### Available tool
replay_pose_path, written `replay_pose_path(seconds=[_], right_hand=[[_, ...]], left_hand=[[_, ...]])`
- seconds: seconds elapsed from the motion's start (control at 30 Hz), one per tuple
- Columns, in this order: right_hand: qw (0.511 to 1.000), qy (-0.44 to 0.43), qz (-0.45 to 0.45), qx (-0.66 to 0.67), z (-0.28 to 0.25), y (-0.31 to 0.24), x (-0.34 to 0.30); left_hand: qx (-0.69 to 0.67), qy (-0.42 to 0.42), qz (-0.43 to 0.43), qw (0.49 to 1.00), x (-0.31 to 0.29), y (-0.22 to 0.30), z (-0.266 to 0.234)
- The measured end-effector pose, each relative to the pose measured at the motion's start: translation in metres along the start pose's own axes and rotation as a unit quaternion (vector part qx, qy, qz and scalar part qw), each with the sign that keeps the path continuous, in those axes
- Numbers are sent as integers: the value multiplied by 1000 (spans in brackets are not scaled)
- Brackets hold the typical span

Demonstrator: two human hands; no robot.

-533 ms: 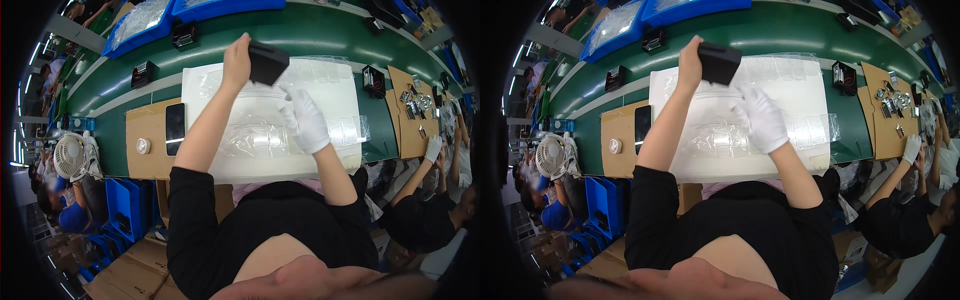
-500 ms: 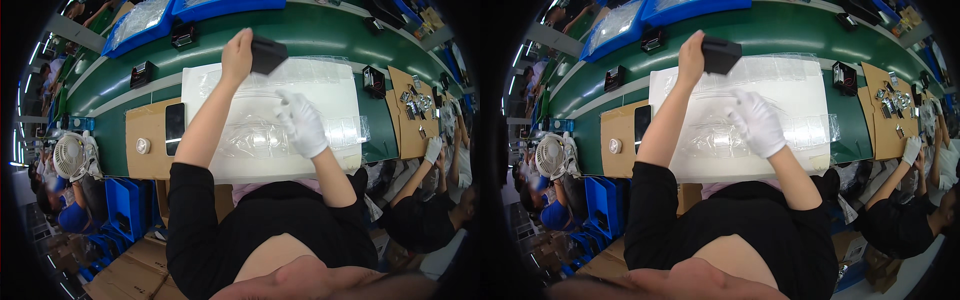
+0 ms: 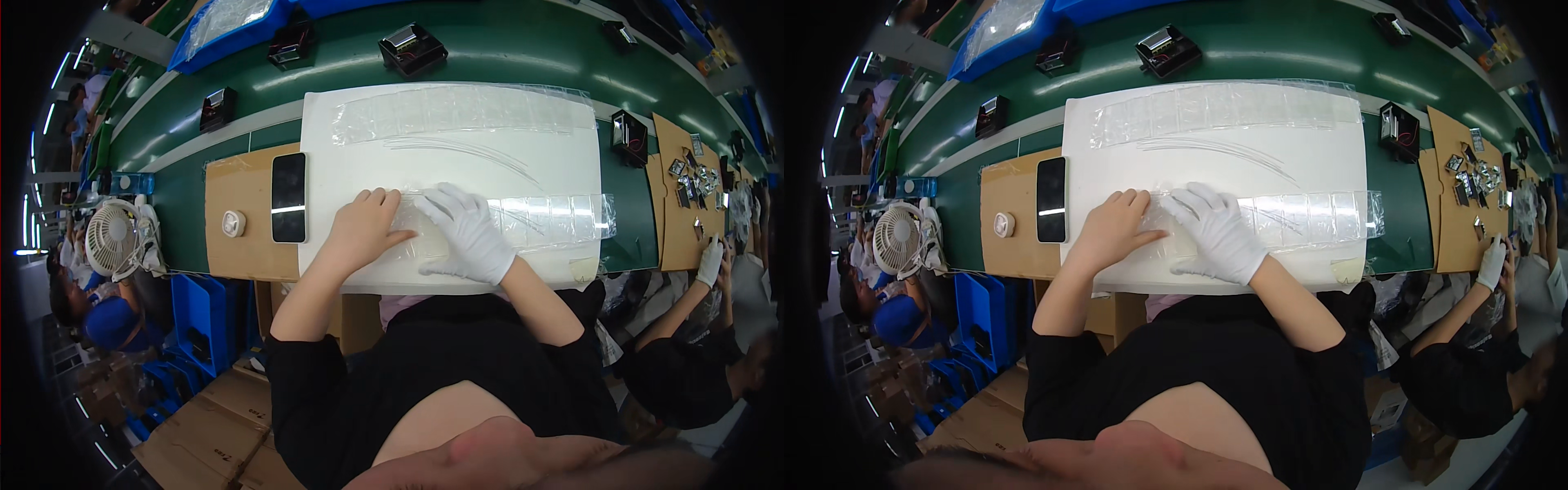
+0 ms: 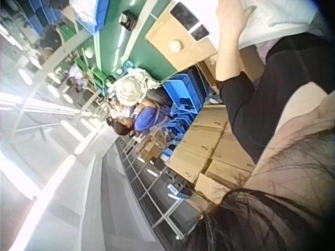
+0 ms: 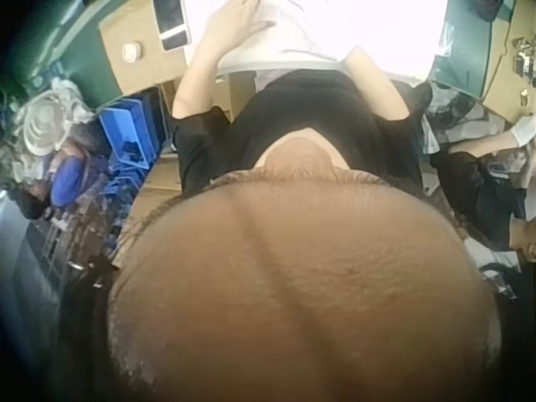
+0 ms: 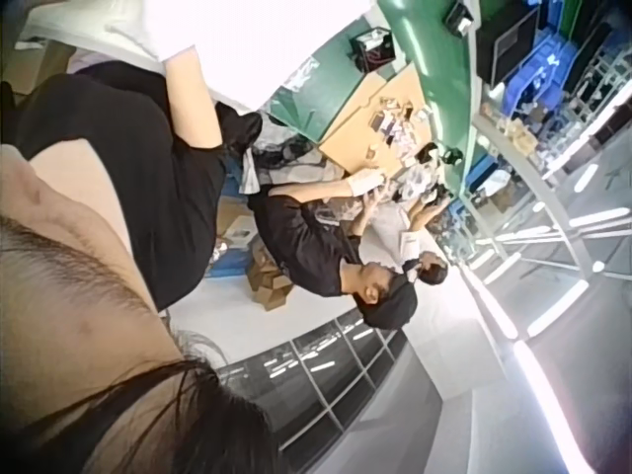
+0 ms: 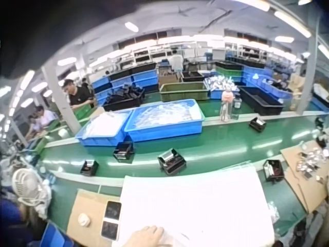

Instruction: The person removes transparent plastic covers from sheets and attaches them onto black electronic casings by hand, assembling each unit sequentially at the workstation.

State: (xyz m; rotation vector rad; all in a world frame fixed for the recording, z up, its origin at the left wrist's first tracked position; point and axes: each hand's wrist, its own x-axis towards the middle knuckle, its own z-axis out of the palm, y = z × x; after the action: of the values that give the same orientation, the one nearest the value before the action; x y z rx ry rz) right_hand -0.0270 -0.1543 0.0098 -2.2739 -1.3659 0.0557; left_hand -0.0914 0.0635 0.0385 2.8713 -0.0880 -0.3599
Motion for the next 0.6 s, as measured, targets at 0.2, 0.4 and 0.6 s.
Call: replay_pose_path(seconds=[0.2,0.4,0.6], right_hand=[[999,-33,28,23,5,4,-1],[995,35,-33,87,-6,10,-1],[922,144,161,320,5,22,-16]], left_hand=[[-249,8,105,963,-1,-16,8],[-256,4,140,956,0,-21,24],[-243,19,83,966,-2,-12,28]])
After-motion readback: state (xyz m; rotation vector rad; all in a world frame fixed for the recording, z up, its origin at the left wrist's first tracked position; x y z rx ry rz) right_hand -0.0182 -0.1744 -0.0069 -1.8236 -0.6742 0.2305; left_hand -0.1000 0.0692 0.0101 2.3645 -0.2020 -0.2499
